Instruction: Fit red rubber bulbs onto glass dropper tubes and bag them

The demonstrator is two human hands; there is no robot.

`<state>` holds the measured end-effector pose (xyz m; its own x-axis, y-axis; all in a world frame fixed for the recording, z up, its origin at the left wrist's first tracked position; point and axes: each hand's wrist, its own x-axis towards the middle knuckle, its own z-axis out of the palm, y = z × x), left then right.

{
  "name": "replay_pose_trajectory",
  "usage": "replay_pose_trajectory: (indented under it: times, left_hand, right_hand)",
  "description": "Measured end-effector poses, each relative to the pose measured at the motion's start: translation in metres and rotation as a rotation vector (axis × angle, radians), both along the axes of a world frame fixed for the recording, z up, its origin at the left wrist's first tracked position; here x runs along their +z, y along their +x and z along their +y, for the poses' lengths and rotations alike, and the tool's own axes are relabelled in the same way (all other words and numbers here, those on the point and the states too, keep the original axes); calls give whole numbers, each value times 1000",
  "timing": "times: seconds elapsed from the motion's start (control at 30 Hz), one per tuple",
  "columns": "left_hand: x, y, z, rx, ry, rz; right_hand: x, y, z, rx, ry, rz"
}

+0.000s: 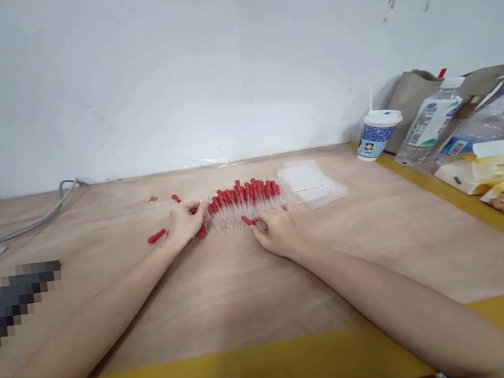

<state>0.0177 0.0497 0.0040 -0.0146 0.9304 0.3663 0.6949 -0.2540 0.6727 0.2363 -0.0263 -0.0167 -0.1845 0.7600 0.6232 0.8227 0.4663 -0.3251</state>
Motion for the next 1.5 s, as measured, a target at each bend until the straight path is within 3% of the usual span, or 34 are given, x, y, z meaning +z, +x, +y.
replay_pose_trajectory:
  times: [0.27,0.43,0.63,0.73,0.93,1.07,1.2,1.37,1.5]
  left_hand:
    - [11,0,-8,14,143,-89]
    - [7,26,-35,-303,144,-346]
    - [-9,50,-58,-637,-1,-526]
    - [-14,48,-55,-624,80,-385]
    - [-16,44,-50,-574,376,235]
    - [-18,50,-47,-563,424,361]
    - [-15,48,-47,-590,442,246]
    - [-9,31,-58,-510,251,-158]
    - [-13,13,-68,-554,133,-388]
  right_hand:
    - [0,2,-2,66,1,-50]
    - [3,0,-6,80,19,28]
    - [6,-6,-12,252,-86,147]
    - [5,-4,-10,254,-127,112]
    - [2,9,2,123,1,228]
    - [1,14,8,38,-4,395]
    - [0,14,9,47,13,416]
    - [1,11,3,103,36,284]
    - [2,3,-7,177,59,148]
